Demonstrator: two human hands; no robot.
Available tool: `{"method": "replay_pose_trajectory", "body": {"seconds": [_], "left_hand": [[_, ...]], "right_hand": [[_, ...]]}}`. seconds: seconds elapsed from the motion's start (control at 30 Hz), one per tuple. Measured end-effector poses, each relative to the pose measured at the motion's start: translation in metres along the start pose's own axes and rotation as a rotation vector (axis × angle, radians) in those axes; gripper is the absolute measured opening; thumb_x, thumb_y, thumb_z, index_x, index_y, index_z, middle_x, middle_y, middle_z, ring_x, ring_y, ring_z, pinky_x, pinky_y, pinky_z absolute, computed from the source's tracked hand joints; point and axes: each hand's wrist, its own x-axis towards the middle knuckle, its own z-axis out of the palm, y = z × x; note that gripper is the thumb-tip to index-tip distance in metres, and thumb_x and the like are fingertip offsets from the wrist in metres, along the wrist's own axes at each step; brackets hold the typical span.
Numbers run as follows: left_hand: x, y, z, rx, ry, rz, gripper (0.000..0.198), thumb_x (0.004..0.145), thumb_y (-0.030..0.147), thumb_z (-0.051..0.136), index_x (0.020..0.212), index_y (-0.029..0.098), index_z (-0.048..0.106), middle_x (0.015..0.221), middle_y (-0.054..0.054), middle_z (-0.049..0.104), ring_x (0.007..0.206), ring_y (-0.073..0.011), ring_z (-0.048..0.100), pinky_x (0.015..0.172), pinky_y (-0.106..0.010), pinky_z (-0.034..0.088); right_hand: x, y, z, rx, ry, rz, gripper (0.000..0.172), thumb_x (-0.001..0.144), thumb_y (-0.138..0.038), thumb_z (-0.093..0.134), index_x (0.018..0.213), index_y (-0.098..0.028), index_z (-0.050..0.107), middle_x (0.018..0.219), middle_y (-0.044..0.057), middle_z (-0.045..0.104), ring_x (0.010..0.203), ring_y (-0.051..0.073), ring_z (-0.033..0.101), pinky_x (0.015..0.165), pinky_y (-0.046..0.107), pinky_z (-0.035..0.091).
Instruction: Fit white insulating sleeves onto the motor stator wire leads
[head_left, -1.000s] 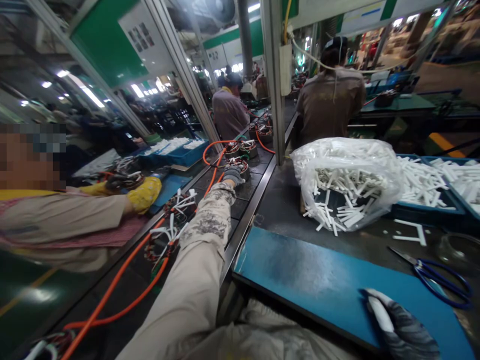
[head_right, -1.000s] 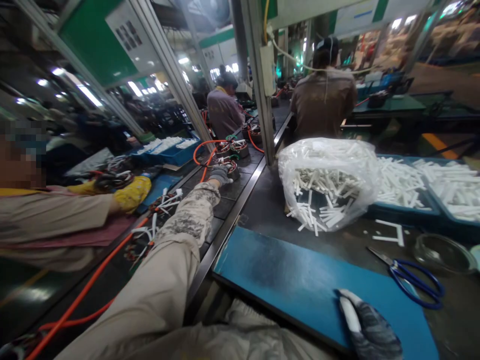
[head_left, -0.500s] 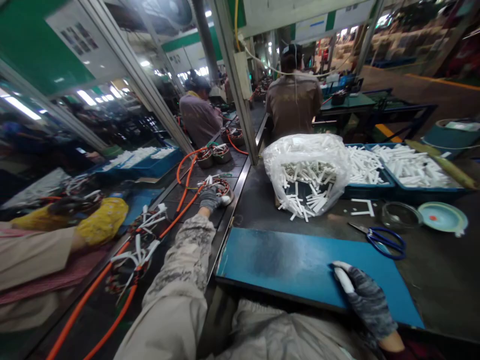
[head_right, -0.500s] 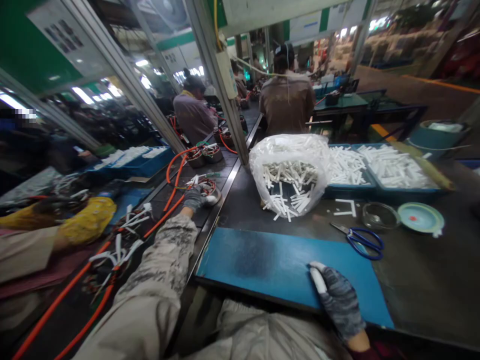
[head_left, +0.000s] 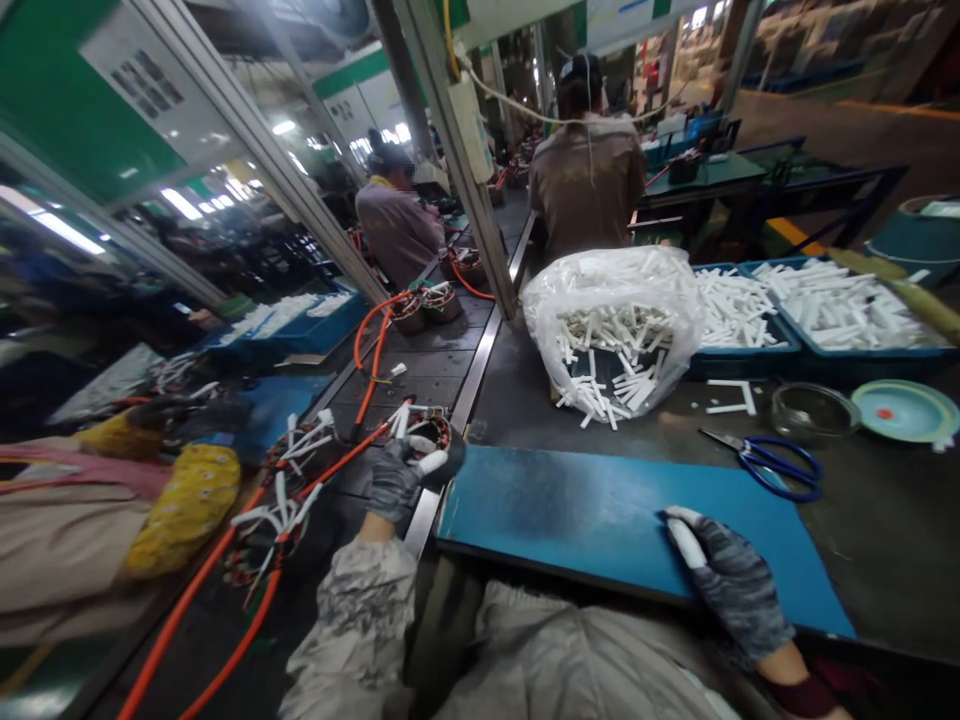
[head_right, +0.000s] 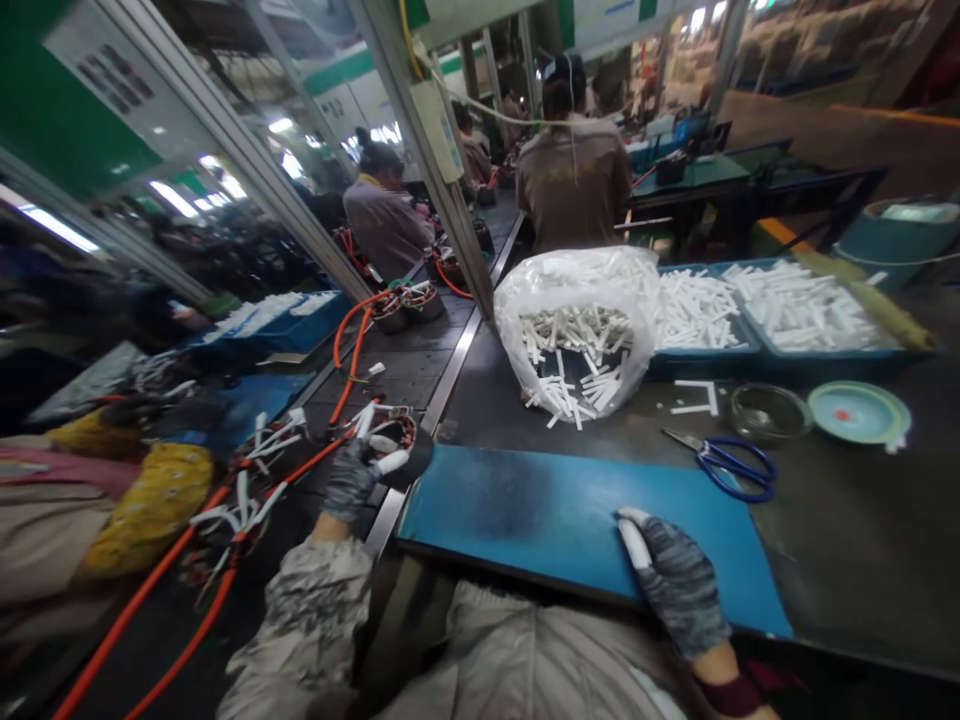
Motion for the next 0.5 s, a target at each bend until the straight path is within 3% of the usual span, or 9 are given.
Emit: {"method": "replay_pose_trajectory", "body": {"seconds": [0.1,0.17,0.27,0.3,0.37,0.5], "left_hand": [[-0.014,0.024,0.014,-0.056,-0.017,-0.005,0.019,0.094,0.033,0.065,0.104,0.024,0.078,0.097,-0.006,0.082,0.094,-0.0274,0.079,0.094,-0.044,0.066],[-0.027,0.049,0.025,-0.083,-0.016,0.034,0.026,0.092,0.037,0.069,0.112,0.023,0.077,0.108,-0.008,0.082,0.106,-0.0284,0.079,0.107,-0.046,0.062],[-0.054,0.098,0.040,-0.096,-0.037,0.157,0.062,0.088,0.050,0.074,0.143,0.022,0.068,0.138,-0.015,0.074,0.133,-0.0352,0.068,0.124,-0.054,0.049],[-0.064,0.116,0.043,-0.063,-0.088,0.275,0.073,0.089,0.056,0.073,0.152,0.022,0.062,0.141,-0.018,0.072,0.133,-0.0396,0.068,0.123,-0.061,0.048],[-0.081,0.150,0.044,0.029,-0.178,0.470,0.083,0.088,0.064,0.073,0.158,0.023,0.058,0.149,-0.023,0.067,0.138,-0.0480,0.062,0.121,-0.073,0.044],[-0.105,0.194,0.027,0.156,-0.303,0.636,0.083,0.090,0.065,0.074,0.158,0.019,0.060,0.157,-0.026,0.060,0.146,-0.0520,0.055,0.120,-0.073,0.045]], "right_hand": [[-0.001,0.000,0.001,-0.019,0.026,-0.016,0.046,0.106,-0.055,0.049,0.112,-0.023,0.081,0.107,0.008,0.085,0.094,0.029,0.083,0.095,0.046,0.067],[-0.001,0.000,0.002,-0.029,0.037,-0.022,0.049,0.106,-0.057,0.048,0.111,-0.022,0.082,0.106,0.010,0.085,0.094,0.030,0.082,0.094,0.047,0.066],[-0.003,0.001,0.001,-0.041,0.023,-0.003,0.055,0.106,-0.062,0.045,0.112,-0.021,0.081,0.107,0.011,0.084,0.096,0.031,0.081,0.095,0.048,0.065],[-0.003,0.001,-0.001,-0.046,0.014,0.011,0.056,0.106,-0.063,0.045,0.113,-0.020,0.081,0.108,0.012,0.084,0.098,0.032,0.081,0.096,0.049,0.064],[-0.004,0.000,-0.004,-0.053,-0.017,0.045,0.058,0.106,-0.065,0.045,0.116,-0.020,0.080,0.112,0.013,0.083,0.103,0.033,0.080,0.101,0.051,0.061],[-0.002,0.000,-0.011,-0.039,-0.071,0.101,0.060,0.103,-0.067,0.045,0.117,-0.020,0.080,0.116,0.015,0.082,0.108,0.034,0.077,0.105,0.053,0.058]]}}
